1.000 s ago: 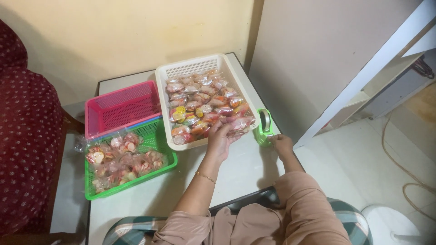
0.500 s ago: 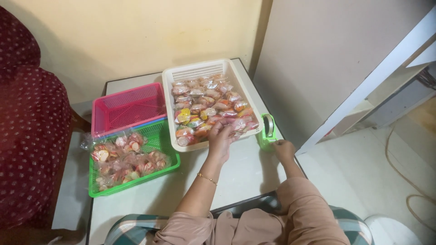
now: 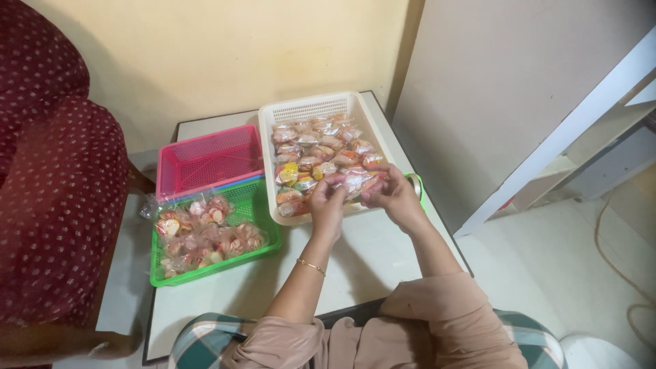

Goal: Transferring small individually wrapped food items from a basket into plastic bags for packaging.

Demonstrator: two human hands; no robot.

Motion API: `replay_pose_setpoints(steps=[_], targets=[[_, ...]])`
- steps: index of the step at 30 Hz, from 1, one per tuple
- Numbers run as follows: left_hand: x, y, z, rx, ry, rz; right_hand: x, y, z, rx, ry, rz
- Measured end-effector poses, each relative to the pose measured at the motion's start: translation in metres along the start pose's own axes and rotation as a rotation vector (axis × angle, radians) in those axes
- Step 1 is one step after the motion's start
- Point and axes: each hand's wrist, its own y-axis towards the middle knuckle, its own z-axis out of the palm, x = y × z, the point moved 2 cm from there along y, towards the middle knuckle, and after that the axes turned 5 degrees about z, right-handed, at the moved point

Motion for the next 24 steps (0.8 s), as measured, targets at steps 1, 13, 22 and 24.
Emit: replay_pose_setpoints(steps=[1,13,22,24], targets=[[0.002,0.001,-0.001,-0.002,-0.001,0.001,-0.005,0.003,0.001,0.002,-0.001,0.0],[-0.004,-0.004,-0.004,0.037,0.019,0.058,-0.013,0.008,0.014,-0.081,0.072,0.07],[-0.002,-0.004,-0.007,0.047,0.096,0.226,-0.015,0.012,0.018,-0.112,0.089,0.175],[0.002,-0.002,-0.008,0.037,0.094,0.274,-0.011,0.01,0.021,-0.128,0.089,0.187]])
